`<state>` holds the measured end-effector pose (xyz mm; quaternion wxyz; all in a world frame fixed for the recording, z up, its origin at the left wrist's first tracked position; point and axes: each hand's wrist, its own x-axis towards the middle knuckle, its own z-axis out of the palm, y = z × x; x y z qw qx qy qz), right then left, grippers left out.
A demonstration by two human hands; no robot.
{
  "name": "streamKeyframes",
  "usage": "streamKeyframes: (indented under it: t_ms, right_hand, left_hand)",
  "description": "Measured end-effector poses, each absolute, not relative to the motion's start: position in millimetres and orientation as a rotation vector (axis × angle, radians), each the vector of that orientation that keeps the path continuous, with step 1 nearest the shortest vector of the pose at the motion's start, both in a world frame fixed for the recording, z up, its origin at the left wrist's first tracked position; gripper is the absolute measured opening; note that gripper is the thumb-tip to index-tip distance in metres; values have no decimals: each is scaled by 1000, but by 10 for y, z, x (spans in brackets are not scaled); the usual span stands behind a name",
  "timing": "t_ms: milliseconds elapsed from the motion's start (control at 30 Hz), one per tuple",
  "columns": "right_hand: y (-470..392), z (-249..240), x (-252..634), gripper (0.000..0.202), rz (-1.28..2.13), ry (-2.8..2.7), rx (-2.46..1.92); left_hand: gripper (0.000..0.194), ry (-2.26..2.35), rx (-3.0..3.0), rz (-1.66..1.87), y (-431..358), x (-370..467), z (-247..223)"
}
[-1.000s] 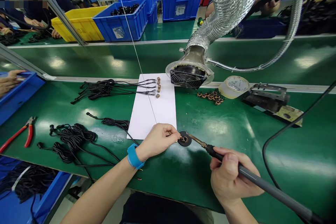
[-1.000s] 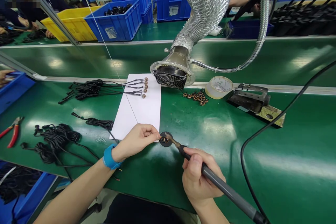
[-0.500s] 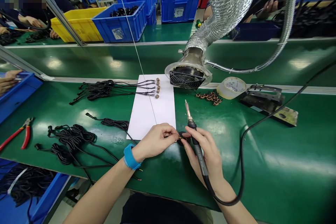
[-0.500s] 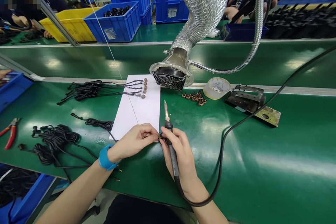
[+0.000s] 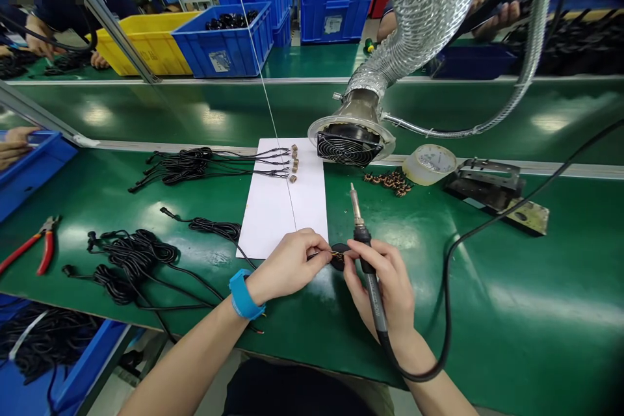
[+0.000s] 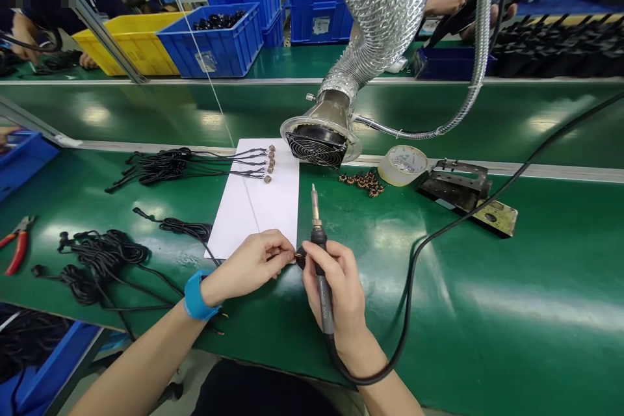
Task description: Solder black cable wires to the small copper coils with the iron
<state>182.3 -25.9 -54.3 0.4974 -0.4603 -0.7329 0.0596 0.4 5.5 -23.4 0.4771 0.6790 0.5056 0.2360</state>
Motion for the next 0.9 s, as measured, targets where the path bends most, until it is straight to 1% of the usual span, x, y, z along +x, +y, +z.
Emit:
streamKeyframes:
  t_ms: [100,233,367,533,733,900]
  right_hand:
    - [-281,-545,1845,49,93,-1749,-1136]
    - [-303,-568,1855,49,113,-1755,-1151]
    - [-289,-591,1830,51,199,-1788,-1170]
    - [-254,-590,1806,47,295,-1795,-1184]
    - [-284,-565,1794,46,185,-1772,-1123]
    - [-308,-616,1808,48,146,-1830,-1102]
  left_hand:
    - [24,1234,1573,519,58,10,-228]
    - [25,1200,1436,458,67,26,-239]
    - [25,1191,1437,463,71,32,-262]
    - [22,1159,1434,504,66,38,-259]
    - [21,1137,1386,537,63,59,-238]
    - [30,1110,1257,519,76,64,-224]
